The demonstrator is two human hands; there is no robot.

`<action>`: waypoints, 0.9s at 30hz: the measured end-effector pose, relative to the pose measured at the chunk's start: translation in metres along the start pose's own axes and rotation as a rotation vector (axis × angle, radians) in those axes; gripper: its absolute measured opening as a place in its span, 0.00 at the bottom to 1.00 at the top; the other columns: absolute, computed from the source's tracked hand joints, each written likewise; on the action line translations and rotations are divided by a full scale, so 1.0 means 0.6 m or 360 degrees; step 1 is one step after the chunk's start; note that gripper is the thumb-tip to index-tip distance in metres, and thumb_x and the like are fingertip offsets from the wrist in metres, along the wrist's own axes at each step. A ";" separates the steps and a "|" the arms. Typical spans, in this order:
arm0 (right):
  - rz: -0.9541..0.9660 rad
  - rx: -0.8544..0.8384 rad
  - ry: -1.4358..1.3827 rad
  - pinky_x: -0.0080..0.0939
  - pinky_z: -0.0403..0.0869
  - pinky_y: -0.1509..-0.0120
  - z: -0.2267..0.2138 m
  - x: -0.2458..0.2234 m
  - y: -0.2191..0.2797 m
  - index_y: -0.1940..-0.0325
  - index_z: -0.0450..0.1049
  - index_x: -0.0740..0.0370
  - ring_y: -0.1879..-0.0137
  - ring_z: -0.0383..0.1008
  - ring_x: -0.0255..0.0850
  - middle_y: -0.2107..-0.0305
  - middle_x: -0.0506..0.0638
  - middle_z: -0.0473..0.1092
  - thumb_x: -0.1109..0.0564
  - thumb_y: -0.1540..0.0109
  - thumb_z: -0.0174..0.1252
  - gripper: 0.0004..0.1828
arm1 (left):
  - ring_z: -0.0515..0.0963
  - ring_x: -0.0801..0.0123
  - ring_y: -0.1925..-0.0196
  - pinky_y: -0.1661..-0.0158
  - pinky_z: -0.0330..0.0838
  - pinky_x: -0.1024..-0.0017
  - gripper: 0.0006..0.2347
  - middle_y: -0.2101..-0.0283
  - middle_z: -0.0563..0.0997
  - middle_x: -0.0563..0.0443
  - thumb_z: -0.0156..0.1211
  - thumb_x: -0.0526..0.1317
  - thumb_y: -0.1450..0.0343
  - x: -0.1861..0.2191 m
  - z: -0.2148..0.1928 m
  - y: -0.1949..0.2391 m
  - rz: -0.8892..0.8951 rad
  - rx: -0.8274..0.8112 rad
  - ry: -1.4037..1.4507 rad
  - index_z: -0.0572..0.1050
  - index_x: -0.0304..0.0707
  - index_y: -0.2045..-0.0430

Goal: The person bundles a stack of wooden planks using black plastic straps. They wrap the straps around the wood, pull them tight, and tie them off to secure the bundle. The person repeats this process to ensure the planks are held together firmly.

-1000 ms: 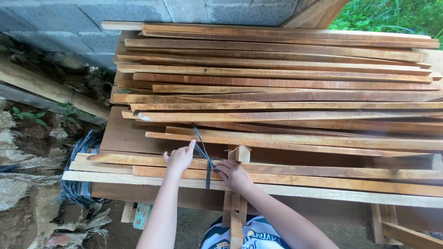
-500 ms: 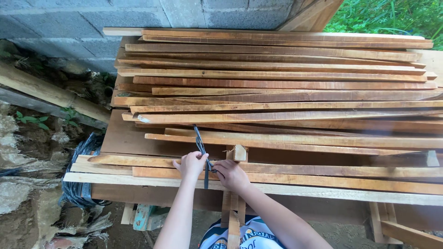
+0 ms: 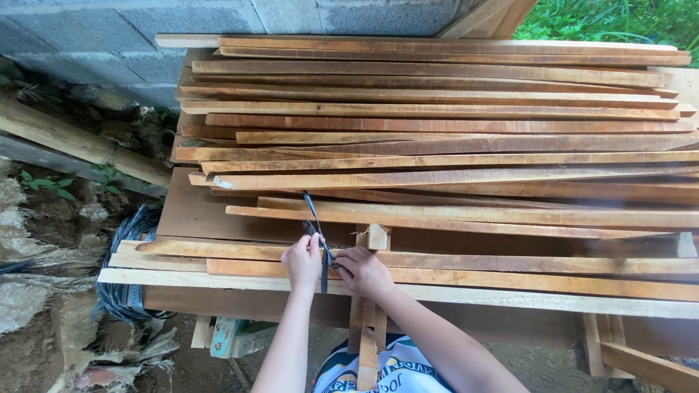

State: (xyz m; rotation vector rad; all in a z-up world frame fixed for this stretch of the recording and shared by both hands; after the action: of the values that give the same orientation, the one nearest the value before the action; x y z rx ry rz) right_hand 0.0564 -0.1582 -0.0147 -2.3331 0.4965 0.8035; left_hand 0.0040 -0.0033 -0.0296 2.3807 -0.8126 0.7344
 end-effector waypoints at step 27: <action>0.0188 -0.0120 0.0293 0.47 0.72 0.52 0.063 0.001 0.011 0.72 0.75 0.55 0.61 0.75 0.49 0.74 0.47 0.71 0.49 0.39 0.58 0.11 | 0.84 0.65 0.53 0.52 0.76 0.69 0.12 0.73 0.85 0.64 0.53 0.49 0.29 -0.101 0.110 -0.170 -0.0544 -0.0400 -0.0235 0.85 0.60 0.76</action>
State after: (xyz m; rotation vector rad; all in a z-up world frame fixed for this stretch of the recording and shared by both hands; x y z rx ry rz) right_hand 0.0376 -0.1381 -0.0416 -2.4797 0.6996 0.6744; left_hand 0.0523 0.0499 -0.1448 2.2790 -0.4994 0.3025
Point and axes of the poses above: each hand's wrist, its own y-axis away from the middle knuckle, its own z-axis out of the palm, x = y × z, the point moved 4 cm from there along -y, towards the middle knuckle
